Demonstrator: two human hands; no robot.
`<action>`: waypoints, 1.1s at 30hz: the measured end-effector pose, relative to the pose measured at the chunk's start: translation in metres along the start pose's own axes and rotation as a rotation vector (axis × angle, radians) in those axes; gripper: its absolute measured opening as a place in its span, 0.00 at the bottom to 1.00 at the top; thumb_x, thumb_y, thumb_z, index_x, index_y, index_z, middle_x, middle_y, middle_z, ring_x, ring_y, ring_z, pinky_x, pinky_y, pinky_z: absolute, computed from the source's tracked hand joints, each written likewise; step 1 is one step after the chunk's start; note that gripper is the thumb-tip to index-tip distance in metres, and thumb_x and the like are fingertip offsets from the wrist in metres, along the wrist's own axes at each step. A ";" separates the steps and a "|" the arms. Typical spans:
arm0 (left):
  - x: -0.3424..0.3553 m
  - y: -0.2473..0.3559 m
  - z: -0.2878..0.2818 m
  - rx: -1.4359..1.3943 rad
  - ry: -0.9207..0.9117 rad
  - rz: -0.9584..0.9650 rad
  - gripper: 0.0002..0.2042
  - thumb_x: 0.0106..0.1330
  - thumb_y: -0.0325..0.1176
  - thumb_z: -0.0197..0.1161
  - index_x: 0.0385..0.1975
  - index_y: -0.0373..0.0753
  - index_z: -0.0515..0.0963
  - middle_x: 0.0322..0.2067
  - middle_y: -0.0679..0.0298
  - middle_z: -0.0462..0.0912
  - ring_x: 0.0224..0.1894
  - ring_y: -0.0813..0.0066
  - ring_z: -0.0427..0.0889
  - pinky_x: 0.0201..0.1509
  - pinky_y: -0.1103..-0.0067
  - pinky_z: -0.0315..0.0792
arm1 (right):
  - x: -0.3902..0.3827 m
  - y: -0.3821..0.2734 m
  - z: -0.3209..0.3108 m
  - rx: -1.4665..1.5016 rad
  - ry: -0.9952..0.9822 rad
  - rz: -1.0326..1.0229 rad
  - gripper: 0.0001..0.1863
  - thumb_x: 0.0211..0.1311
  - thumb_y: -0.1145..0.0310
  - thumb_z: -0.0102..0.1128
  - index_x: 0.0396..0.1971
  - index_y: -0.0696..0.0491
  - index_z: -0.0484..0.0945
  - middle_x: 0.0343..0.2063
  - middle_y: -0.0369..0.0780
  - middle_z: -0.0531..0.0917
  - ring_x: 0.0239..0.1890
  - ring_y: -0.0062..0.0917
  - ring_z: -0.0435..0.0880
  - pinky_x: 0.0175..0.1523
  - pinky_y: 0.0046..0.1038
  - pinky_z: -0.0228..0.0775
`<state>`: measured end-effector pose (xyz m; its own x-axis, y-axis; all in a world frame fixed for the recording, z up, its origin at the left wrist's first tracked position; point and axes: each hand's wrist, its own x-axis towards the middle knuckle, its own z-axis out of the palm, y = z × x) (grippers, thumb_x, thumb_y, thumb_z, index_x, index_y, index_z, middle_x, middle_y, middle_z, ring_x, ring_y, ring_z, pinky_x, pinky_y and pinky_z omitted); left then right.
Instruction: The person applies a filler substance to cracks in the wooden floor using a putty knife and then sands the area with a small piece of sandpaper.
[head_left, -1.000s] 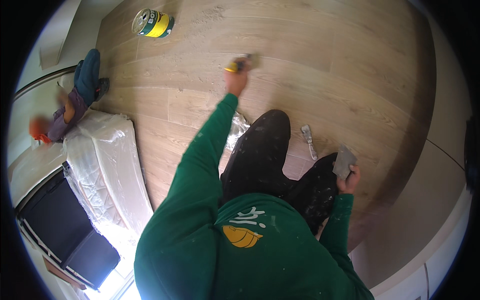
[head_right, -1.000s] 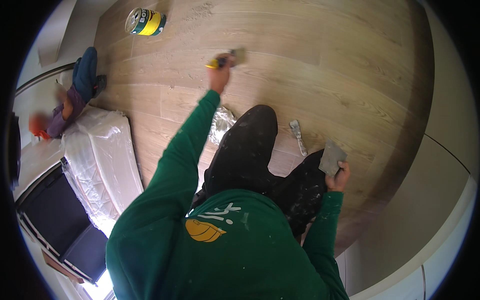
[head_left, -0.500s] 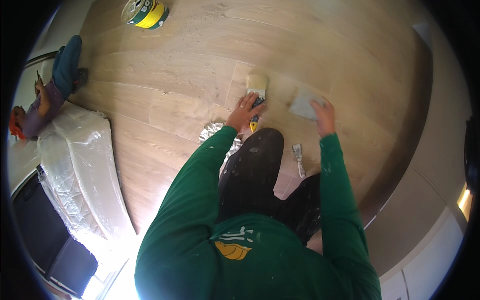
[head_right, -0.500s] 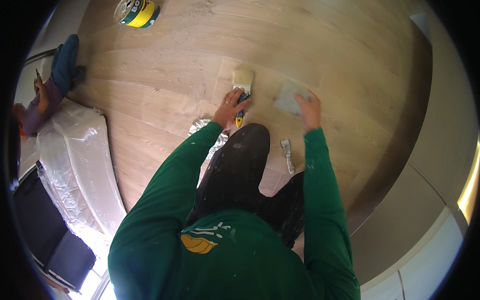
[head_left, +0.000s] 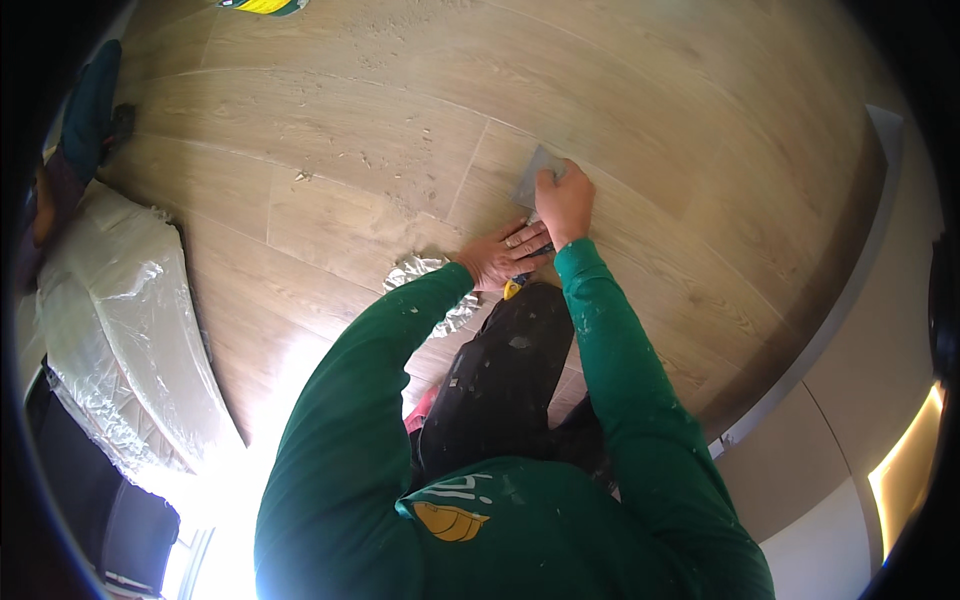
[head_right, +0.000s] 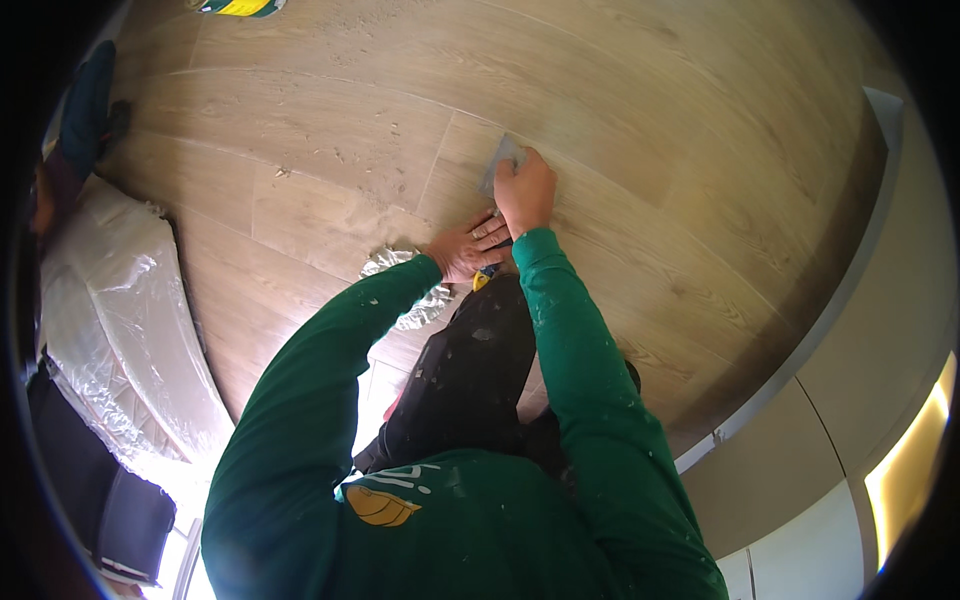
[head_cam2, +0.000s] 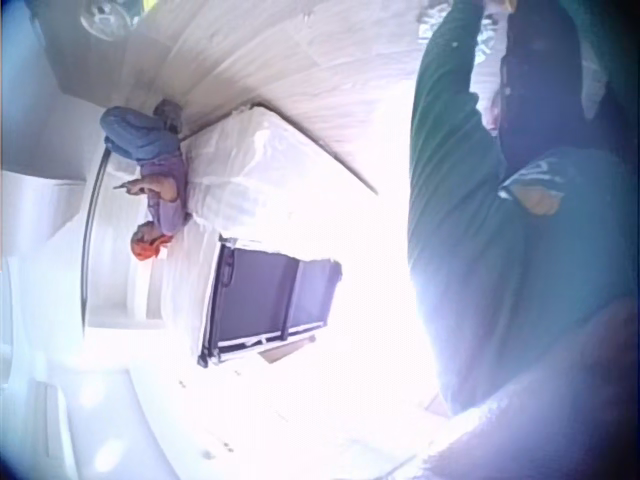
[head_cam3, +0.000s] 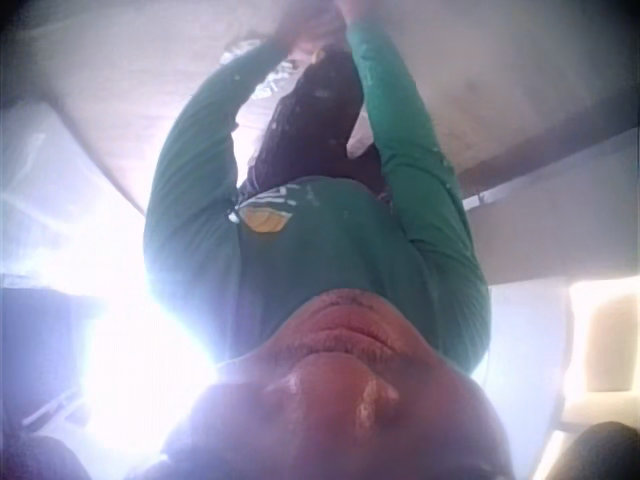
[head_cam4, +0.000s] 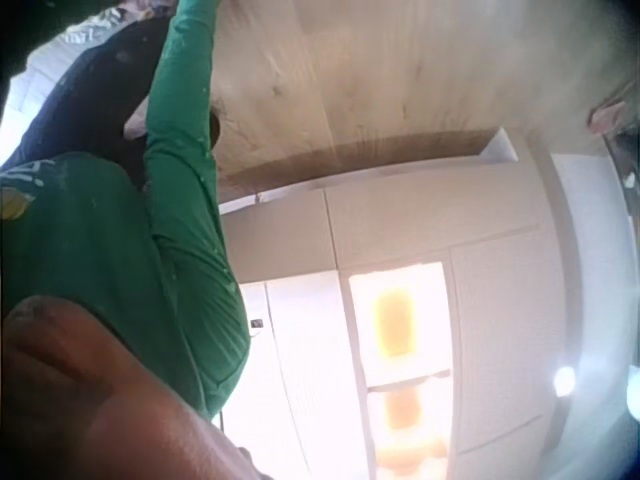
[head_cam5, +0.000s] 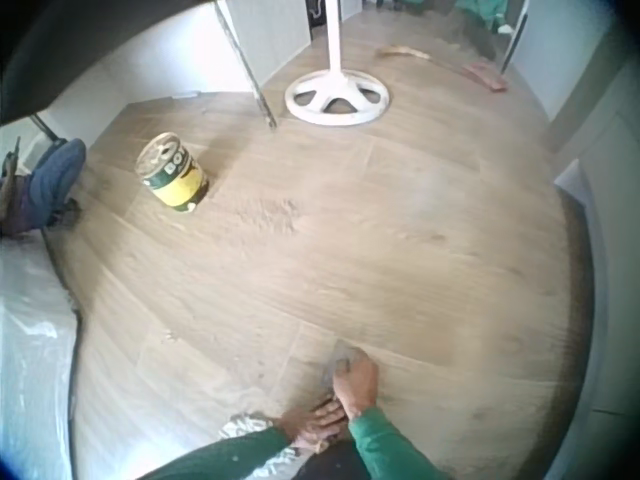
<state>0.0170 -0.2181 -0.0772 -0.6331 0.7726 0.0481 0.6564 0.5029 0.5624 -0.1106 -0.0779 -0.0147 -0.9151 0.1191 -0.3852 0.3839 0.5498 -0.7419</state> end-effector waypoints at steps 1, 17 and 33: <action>0.001 -0.001 0.001 0.018 -0.018 0.001 0.28 0.58 0.38 0.67 0.61 0.48 0.74 0.75 0.56 0.59 0.80 0.54 0.51 0.81 0.53 0.48 | 0.003 -0.007 0.005 -0.016 0.035 -0.037 0.16 0.58 0.66 0.59 0.38 0.65 0.81 0.33 0.62 0.85 0.41 0.58 0.85 0.48 0.50 0.78; 0.004 -0.003 -0.005 -0.043 -0.038 -0.036 0.25 0.62 0.38 0.64 0.62 0.48 0.74 0.75 0.57 0.60 0.80 0.57 0.51 0.80 0.52 0.50 | 0.024 -0.021 0.009 -0.167 -0.024 -0.139 0.15 0.56 0.69 0.58 0.39 0.65 0.82 0.34 0.62 0.84 0.41 0.58 0.84 0.49 0.50 0.77; 0.011 -0.005 -0.012 0.017 -0.088 -0.038 0.26 0.63 0.42 0.64 0.63 0.51 0.73 0.76 0.58 0.58 0.80 0.59 0.50 0.82 0.54 0.47 | 0.030 -0.020 0.012 -0.200 -0.087 -0.142 0.18 0.56 0.68 0.58 0.42 0.64 0.83 0.36 0.61 0.84 0.44 0.57 0.84 0.53 0.50 0.76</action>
<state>0.0023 -0.2169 -0.0699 -0.6197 0.7834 -0.0467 0.6398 0.5387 0.5481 -0.1441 -0.0948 -0.0179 -0.9408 -0.0377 -0.3368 0.2121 0.7097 -0.6718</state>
